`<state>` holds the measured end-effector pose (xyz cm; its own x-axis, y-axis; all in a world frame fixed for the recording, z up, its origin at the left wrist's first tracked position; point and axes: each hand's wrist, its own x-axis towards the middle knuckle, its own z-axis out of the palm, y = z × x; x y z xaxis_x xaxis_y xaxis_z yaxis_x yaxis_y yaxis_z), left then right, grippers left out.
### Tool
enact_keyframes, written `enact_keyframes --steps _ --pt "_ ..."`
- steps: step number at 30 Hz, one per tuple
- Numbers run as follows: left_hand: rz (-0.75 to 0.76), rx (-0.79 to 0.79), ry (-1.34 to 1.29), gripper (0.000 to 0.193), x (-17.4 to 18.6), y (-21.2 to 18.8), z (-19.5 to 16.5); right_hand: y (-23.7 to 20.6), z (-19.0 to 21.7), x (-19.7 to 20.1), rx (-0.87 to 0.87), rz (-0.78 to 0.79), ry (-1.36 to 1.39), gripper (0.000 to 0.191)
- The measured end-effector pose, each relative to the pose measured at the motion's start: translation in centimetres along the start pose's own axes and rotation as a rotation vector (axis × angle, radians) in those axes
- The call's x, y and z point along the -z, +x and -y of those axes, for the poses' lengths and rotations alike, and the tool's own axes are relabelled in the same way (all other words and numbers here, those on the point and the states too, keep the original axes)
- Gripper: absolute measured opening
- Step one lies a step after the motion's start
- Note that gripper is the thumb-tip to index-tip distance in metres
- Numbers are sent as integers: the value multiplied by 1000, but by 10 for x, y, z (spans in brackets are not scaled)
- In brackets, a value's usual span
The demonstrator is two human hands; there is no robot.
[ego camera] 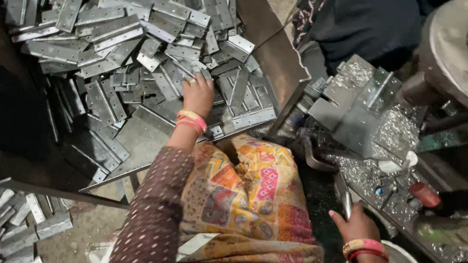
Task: The person sits on the floor and repeatedly places metal brackets into a press machine, activates the press, and removes the processed pieces. The person handles the brackets one at a time and places the finished pieces into a pile beside the machine.
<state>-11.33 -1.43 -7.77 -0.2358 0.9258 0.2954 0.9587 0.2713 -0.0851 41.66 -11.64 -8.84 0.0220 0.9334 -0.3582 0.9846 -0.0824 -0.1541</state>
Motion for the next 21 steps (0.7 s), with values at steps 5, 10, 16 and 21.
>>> enact_keyframes --steps 5,10,16,21 --pt "-47 -52 -513 23 79 -17 -44 -8 -3 -3 23 -12 -10 68" --pt "-76 -408 -817 18 163 -83 -144 -27 -10 8 18 42 57 67" --pt "-359 -873 -390 25 204 -120 -267 -50 -11 33 33 44 97 68" --pt "-165 -799 -420 17 185 -114 -280 -59 -14 39 50 35 120 66"
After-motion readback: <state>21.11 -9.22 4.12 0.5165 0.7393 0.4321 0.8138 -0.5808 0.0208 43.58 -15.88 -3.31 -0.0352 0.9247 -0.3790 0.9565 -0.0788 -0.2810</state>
